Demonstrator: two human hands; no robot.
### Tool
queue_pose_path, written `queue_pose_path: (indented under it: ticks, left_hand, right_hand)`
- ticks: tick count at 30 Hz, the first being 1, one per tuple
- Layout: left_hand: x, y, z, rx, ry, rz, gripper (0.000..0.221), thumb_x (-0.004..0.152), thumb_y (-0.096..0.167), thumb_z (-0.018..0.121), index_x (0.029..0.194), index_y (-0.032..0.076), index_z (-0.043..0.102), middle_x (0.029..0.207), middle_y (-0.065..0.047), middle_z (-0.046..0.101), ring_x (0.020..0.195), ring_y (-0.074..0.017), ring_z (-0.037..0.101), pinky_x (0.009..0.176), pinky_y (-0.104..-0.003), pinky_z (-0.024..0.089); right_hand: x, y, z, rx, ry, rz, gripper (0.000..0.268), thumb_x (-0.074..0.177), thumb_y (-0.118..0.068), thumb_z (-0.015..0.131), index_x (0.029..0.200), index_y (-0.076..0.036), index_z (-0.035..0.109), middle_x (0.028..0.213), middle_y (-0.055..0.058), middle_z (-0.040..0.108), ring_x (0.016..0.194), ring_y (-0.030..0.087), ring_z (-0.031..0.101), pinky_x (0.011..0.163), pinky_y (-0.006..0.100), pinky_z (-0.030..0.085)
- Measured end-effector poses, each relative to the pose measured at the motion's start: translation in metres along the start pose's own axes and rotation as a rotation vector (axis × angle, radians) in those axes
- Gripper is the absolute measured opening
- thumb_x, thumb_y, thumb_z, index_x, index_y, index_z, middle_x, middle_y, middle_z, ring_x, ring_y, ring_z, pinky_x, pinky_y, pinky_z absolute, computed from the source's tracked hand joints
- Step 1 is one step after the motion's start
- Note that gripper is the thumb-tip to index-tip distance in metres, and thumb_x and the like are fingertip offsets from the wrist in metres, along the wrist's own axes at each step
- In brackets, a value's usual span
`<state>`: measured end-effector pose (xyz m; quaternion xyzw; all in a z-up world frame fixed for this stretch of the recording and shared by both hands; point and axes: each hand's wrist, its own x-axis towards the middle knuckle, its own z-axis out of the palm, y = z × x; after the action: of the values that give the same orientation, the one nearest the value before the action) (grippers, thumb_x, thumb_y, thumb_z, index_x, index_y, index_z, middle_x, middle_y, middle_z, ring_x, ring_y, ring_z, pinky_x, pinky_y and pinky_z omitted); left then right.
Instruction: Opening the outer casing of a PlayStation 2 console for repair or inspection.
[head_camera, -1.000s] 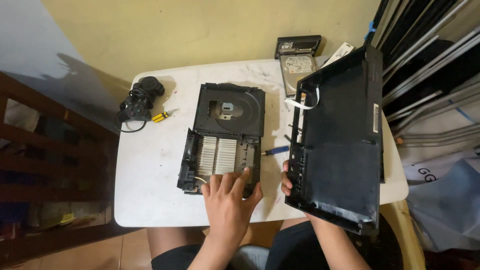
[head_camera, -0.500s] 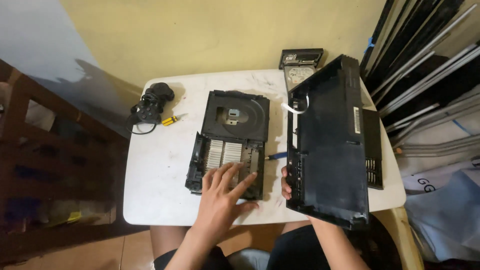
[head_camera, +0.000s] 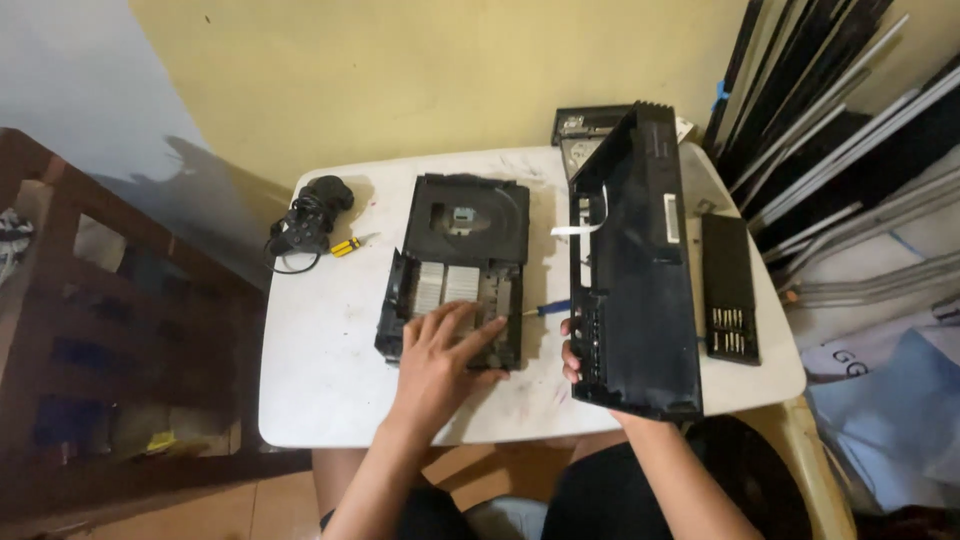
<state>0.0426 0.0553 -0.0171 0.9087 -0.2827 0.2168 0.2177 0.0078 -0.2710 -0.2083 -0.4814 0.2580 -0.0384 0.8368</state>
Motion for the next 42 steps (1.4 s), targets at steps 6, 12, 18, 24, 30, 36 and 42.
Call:
queue_pose_path:
  ticks: [6,12,18,24,30,36,42]
  left_hand:
    - [0.007,-0.032,-0.016,-0.08,-0.029,0.04,0.071,0.056,0.046,0.09,0.124,0.034,0.073,0.128,-0.005,0.067,0.13,-0.0278,0.056,0.1,-0.046,0.037]
    - [0.009,-0.038,-0.023,-0.122,-0.004,0.053,0.06,0.061,0.052,0.087,0.115,0.028,0.075,0.125,-0.001,0.071,0.131,-0.0253,0.059,0.105,-0.042,0.037]
    - [0.01,-0.025,-0.022,-0.104,0.023,0.027,0.053,0.073,0.054,0.08,0.118,0.025,0.076,0.122,-0.002,0.072,0.133,-0.0275,0.058,0.105,-0.044,0.038]
    - [0.006,-0.029,-0.014,-0.16,0.103,0.038,0.045,0.076,0.053,0.08,0.113,0.027,0.079,0.119,-0.002,0.074,0.129,-0.0308,0.061,0.102,-0.045,0.04]
    - [0.001,-0.029,-0.008,-0.196,0.153,0.035,0.039,0.076,0.047,0.084,0.107,0.024,0.08,0.115,0.0,0.075,0.124,-0.0311,0.064,0.099,-0.046,0.042]
    - [0.001,-0.025,-0.009,-0.204,0.178,0.028,0.036,0.077,0.042,0.087,0.105,0.021,0.08,0.11,0.001,0.076,0.121,-0.0316,0.065,0.097,-0.046,0.044]
    - [0.002,-0.023,-0.01,-0.202,0.19,0.013,0.037,0.075,0.041,0.089,0.104,0.019,0.08,0.107,0.0,0.077,0.118,-0.0316,0.066,0.096,-0.046,0.045]
  right_hand:
    - [0.006,0.006,-0.018,0.003,0.017,0.008,0.043,0.103,-0.044,0.039,0.111,-0.01,0.064,0.106,0.013,0.068,0.095,0.027,0.064,0.085,0.036,0.048]
    - [0.018,0.012,-0.023,0.001,0.013,0.024,0.043,0.103,-0.044,0.039,0.11,-0.01,0.064,0.104,0.013,0.068,0.093,0.027,0.064,0.084,0.036,0.049]
    - [0.029,0.018,-0.034,-0.012,0.019,0.038,0.043,0.104,-0.045,0.038,0.108,-0.011,0.064,0.102,0.012,0.068,0.092,0.026,0.064,0.082,0.035,0.049]
    - [0.04,0.014,-0.037,-0.023,0.013,0.033,0.043,0.104,-0.045,0.038,0.107,-0.011,0.065,0.101,0.012,0.068,0.09,0.026,0.065,0.081,0.035,0.049]
    - [0.046,0.008,-0.036,-0.024,0.002,0.02,0.043,0.105,-0.045,0.038,0.105,-0.012,0.065,0.099,0.012,0.069,0.088,0.025,0.065,0.08,0.035,0.049]
    - [0.053,-0.001,-0.034,-0.024,-0.01,0.003,0.044,0.105,-0.046,0.037,0.104,-0.012,0.066,0.097,0.011,0.069,0.087,0.025,0.065,0.079,0.034,0.05]
    - [0.056,-0.006,-0.035,-0.02,-0.017,-0.009,0.044,0.106,-0.046,0.037,0.103,-0.013,0.066,0.096,0.011,0.069,0.085,0.025,0.065,0.077,0.034,0.05]
